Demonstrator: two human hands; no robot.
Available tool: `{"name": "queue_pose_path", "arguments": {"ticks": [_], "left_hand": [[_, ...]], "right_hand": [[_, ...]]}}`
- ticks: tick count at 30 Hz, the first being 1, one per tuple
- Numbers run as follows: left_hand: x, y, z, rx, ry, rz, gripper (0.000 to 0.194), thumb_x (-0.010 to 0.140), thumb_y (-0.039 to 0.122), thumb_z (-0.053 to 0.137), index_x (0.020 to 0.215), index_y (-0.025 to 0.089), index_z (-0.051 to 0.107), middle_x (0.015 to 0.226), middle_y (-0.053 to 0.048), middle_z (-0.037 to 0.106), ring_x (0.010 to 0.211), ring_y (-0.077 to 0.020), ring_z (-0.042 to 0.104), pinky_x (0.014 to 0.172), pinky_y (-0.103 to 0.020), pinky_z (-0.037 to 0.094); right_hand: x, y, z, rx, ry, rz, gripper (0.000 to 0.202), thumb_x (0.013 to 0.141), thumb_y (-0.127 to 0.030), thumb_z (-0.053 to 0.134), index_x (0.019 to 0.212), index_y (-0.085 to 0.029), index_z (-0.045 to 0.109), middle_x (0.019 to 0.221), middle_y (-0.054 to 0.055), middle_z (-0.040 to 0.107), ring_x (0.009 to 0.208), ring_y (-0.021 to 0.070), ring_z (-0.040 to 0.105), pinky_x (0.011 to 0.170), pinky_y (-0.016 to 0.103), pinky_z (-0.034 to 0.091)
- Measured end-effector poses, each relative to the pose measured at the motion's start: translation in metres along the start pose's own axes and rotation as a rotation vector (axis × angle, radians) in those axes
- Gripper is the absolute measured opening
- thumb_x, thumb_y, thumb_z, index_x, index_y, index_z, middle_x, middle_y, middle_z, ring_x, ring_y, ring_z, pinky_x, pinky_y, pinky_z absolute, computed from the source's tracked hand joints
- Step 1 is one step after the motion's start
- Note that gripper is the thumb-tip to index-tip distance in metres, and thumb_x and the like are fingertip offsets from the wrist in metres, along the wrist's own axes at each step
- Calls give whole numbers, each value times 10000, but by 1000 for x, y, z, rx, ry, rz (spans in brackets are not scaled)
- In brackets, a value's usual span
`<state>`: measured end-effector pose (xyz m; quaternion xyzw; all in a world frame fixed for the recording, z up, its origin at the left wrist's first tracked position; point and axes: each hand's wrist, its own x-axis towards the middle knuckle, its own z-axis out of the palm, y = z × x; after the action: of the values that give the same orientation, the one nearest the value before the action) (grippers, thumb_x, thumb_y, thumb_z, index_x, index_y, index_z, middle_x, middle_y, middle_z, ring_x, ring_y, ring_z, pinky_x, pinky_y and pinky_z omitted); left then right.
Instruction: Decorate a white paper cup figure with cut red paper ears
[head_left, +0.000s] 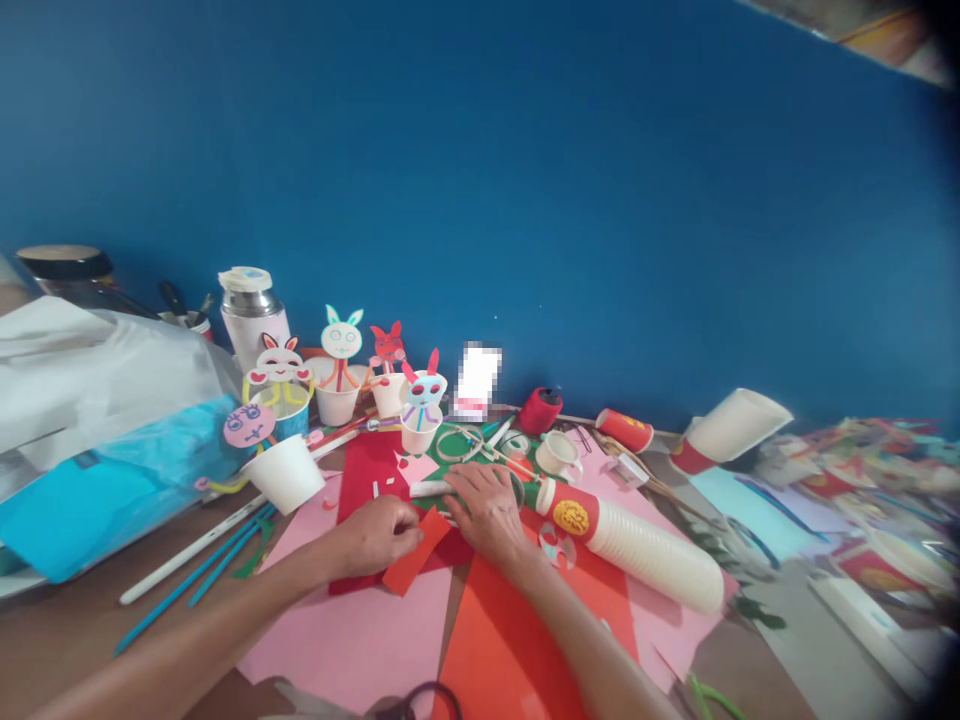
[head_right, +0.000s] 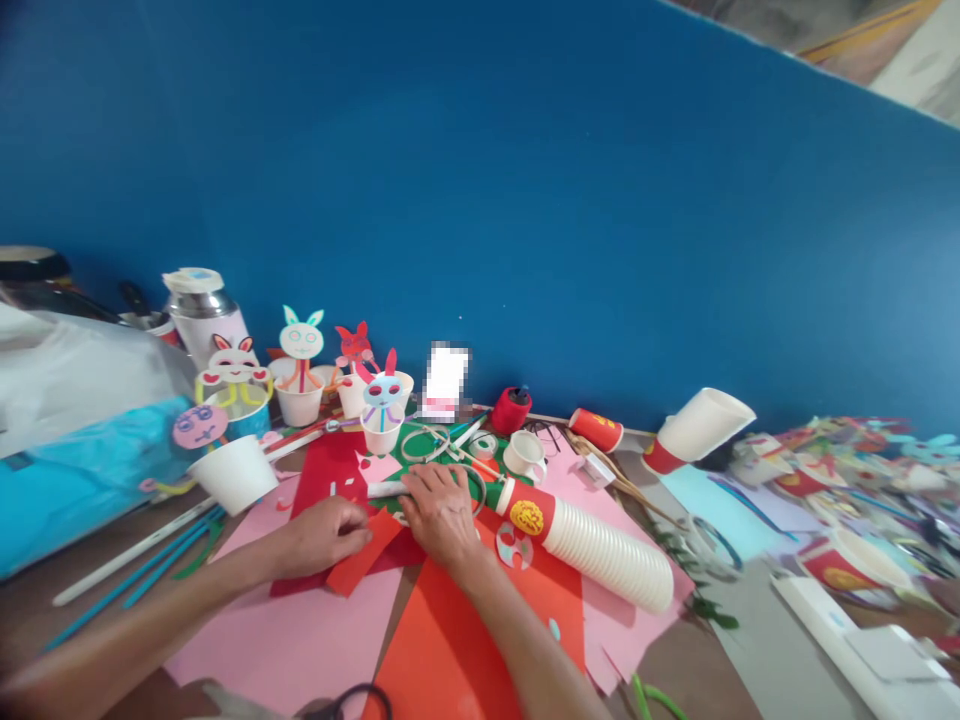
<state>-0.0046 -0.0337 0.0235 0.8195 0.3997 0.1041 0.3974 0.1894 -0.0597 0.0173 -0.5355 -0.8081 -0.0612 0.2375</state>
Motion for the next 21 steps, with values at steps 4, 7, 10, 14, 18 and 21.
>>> {"name": "queue_pose_path", "arguments": {"ticks": [4, 7, 10, 14, 18, 21], "left_hand": [[-1, 1, -1, 29, -2, 12, 255, 707, 295, 416, 499, 168, 341, 472, 45, 319, 468, -79, 292, 459, -239, 180], [-2, 1, -3, 40, 9, 8, 243, 697, 297, 431, 502, 165, 370, 472, 44, 356, 469, -80, 316, 460, -236, 187], [-3, 1, -6, 41, -4, 27, 254, 692, 295, 441, 492, 166, 353, 466, 50, 330, 460, -76, 296, 457, -241, 178], [-4, 1, -10, 13, -49, 59, 293, 698, 307, 446, 483, 168, 304, 474, 55, 257, 454, -70, 245, 449, -245, 159], [-4, -1, -10, 5, -77, 47, 281, 698, 328, 463, 492, 166, 361, 484, 52, 299, 460, -74, 262, 451, -243, 157], [-5, -2, -10, 27, -94, 58, 305, 702, 344, 475, 480, 164, 367, 473, 50, 294, 447, -74, 246, 452, -248, 146]], "right_hand": [[-1, 0, 5, -24, -57, 22, 308, 808, -274, 556, 1111, -230, 523, 1129, 55, 581, 1071, 211, 462, 927, 376, 231], [-2, 2, 7, -47, -86, 32, 268, 805, -251, 559, 1072, -230, 540, 1017, 46, 626, 986, 202, 509, 940, 391, 211], [-3, 5, 7, -75, -100, 21, 200, 827, -223, 525, 1021, -245, 565, 926, 28, 644, 911, 184, 537, 937, 382, 212], [-4, 11, 2, -88, -109, 9, 175, 828, -226, 519, 989, -259, 580, 903, 17, 642, 884, 175, 543, 933, 360, 223], [-4, 19, -5, -81, -139, -5, 171, 802, -202, 526, 954, -252, 589, 892, 14, 642, 880, 176, 544, 935, 352, 222], [-4, 23, -11, -68, -171, 2, 163, 776, -182, 521, 910, -243, 593, 857, 11, 644, 872, 180, 544, 941, 363, 211]]}}
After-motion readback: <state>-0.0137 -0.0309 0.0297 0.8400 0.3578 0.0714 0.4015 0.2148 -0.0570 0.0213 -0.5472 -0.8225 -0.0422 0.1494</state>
